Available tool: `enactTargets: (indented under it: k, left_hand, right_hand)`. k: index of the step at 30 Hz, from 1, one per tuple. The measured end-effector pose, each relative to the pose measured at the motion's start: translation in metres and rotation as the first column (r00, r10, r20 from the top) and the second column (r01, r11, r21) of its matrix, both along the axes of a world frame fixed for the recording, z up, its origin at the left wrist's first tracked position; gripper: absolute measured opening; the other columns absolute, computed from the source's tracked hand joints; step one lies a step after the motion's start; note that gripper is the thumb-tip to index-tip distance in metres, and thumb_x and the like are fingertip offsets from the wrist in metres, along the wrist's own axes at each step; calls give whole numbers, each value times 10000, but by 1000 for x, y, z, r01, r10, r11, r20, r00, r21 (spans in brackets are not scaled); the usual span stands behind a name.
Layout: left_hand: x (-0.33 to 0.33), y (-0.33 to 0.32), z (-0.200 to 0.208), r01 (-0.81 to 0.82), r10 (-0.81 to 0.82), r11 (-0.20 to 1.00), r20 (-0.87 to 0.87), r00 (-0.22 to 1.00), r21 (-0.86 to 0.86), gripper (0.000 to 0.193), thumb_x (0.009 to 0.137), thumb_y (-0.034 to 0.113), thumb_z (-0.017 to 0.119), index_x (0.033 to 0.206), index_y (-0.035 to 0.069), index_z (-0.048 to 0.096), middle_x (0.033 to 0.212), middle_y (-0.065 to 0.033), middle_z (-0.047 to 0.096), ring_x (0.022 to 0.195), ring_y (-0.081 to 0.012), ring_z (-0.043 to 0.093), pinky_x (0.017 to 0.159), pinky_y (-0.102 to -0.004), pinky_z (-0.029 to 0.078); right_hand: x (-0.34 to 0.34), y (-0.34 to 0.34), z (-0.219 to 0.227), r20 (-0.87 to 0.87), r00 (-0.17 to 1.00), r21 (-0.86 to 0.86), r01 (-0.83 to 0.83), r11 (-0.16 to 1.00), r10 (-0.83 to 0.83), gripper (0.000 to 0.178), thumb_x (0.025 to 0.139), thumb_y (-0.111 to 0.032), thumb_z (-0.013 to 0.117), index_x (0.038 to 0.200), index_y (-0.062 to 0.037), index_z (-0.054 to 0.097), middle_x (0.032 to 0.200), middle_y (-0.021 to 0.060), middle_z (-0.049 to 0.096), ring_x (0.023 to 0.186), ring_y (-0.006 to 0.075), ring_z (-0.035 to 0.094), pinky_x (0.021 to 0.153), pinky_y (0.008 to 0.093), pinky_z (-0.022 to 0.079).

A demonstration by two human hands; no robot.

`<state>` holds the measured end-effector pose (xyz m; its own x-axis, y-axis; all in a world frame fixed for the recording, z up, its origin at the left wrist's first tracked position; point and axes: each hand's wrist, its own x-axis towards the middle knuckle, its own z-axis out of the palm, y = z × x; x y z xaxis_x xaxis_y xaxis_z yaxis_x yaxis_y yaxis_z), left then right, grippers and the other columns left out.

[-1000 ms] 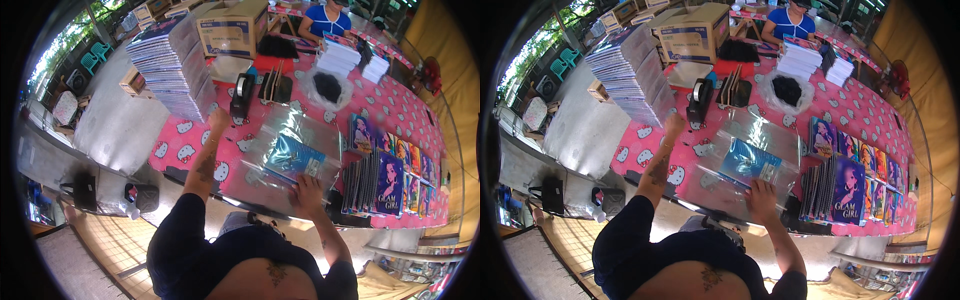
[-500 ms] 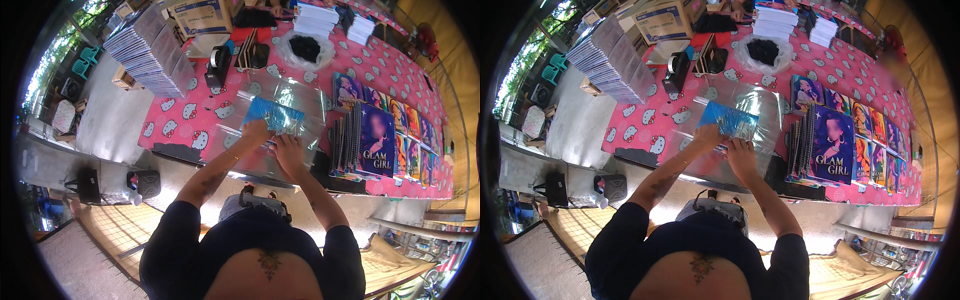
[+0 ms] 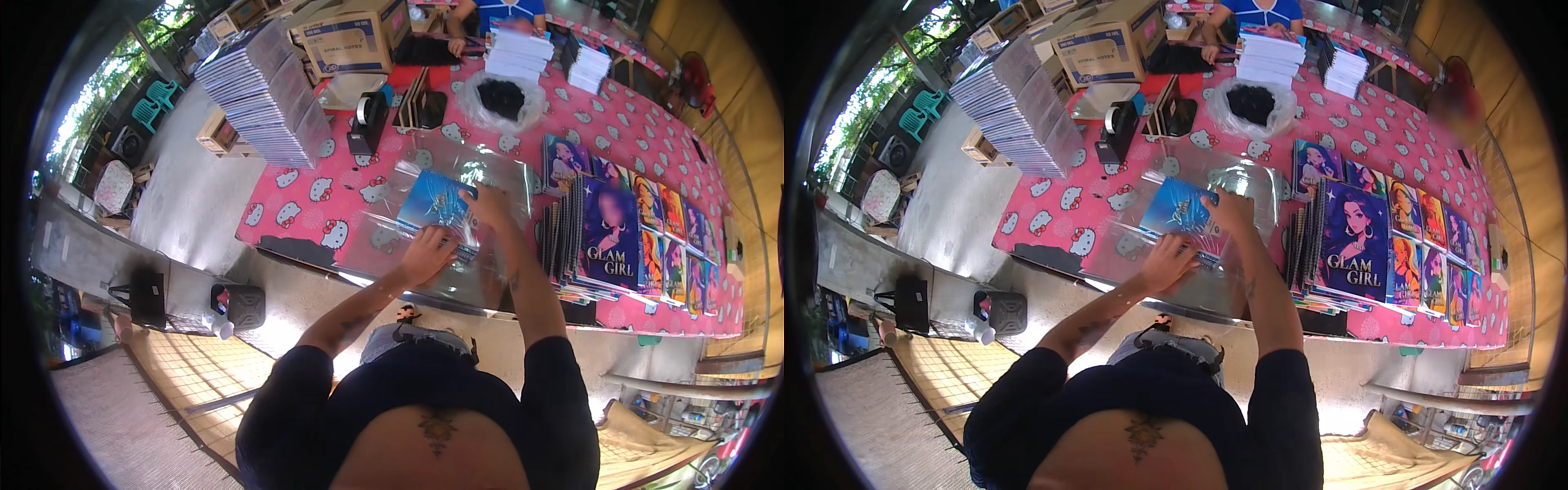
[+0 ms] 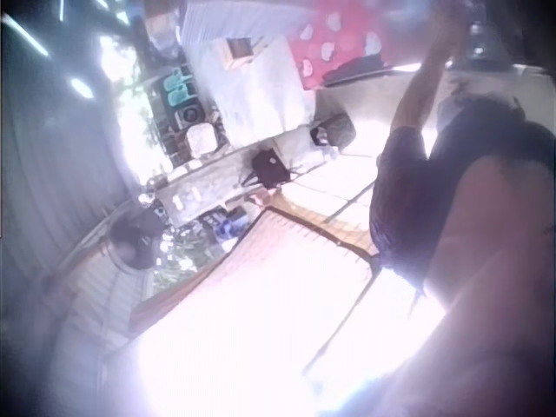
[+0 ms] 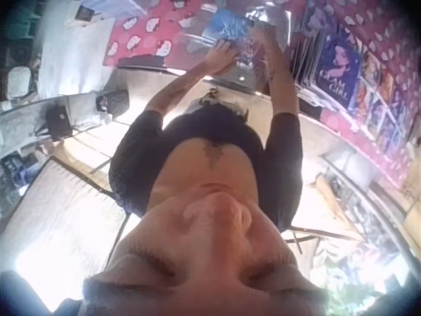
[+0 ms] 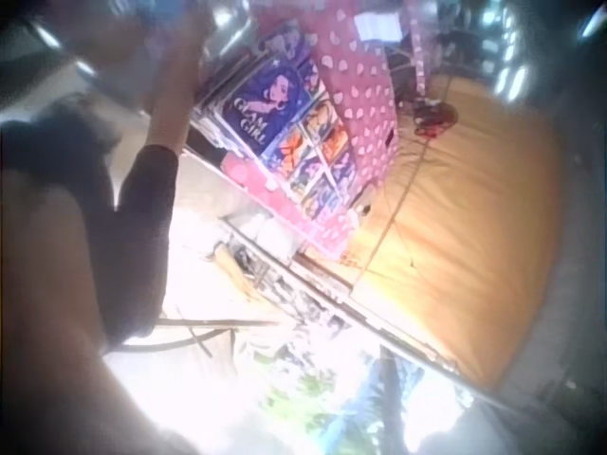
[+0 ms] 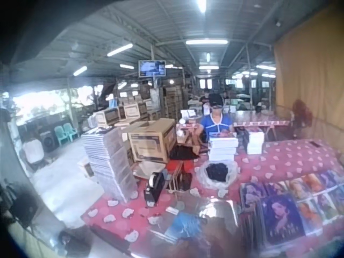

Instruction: The person picks up spiral-bound notebooks, slides them into clear plastic bags, applies tape from a dispenser to seal the bags, and stacks the packaged items.

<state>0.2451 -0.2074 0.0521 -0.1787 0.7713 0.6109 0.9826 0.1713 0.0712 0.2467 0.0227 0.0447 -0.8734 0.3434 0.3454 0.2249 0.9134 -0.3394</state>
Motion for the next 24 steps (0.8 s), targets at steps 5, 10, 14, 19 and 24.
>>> enactTargets:
  k: [5, 10, 14, 19, 24]
  left_hand:
    - [-43, -36, 30, 3, -58, 982, 286, 956, 191, 261, 893, 125, 628, 1142, 49, 620, 1022, -112, 612, 983, -275, 596, 898, -382, 470]
    - [-119, -57, 32, -113, -197, 957, 888, 416, 265, 337, 913, -5, 529, 1248, -12, 573, 979, -170, 662, 890, -267, 653, 823, -351, 509]
    - [-135, -41, 22, -191, -166, 938, 856, 489, 291, 318, 921, 35, 553, 1234, 6, 600, 1025, -149, 687, 944, -210, 654, 824, -333, 507]
    - [-297, -69, 11, -597, 418, 776, 543, 728, 203, 368, 860, 193, 686, 1187, 29, 648, 942, -162, 706, 713, -243, 636, 716, -337, 535]
    - [-360, -52, 13, -427, 199, 879, 977, -77, -213, 276, 807, 234, 769, 990, 31, 731, 760, 3, 642, 589, -89, 515, 473, -233, 440]
  right_hand:
    - [-11, 48, 60, 132, 964, -776, -44, 629, 230, 536, 933, -564, 557, 1183, -105, 674, 1011, 165, 699, 859, 271, 686, 822, 418, 491]
    - [22, 18, 89, -41, 994, -902, -81, 424, 102, 653, 962, -597, 495, 1196, -6, 645, 979, 195, 692, 742, 230, 697, 767, 388, 541]
    - [46, -22, 135, -432, 901, -641, -339, 689, 41, 479, 962, -464, 566, 1138, -29, 661, 1010, 128, 699, 973, 221, 661, 1015, 454, 411]
    - [47, -66, 211, -79, 880, 167, -451, 877, 468, 370, 859, -336, 699, 1169, -137, 670, 957, 36, 675, 984, 208, 624, 1034, 440, 364]
    - [27, -96, 227, -186, 874, 143, -429, 892, 449, 427, 826, -329, 730, 1202, -140, 660, 943, 36, 639, 883, 222, 612, 989, 421, 374]
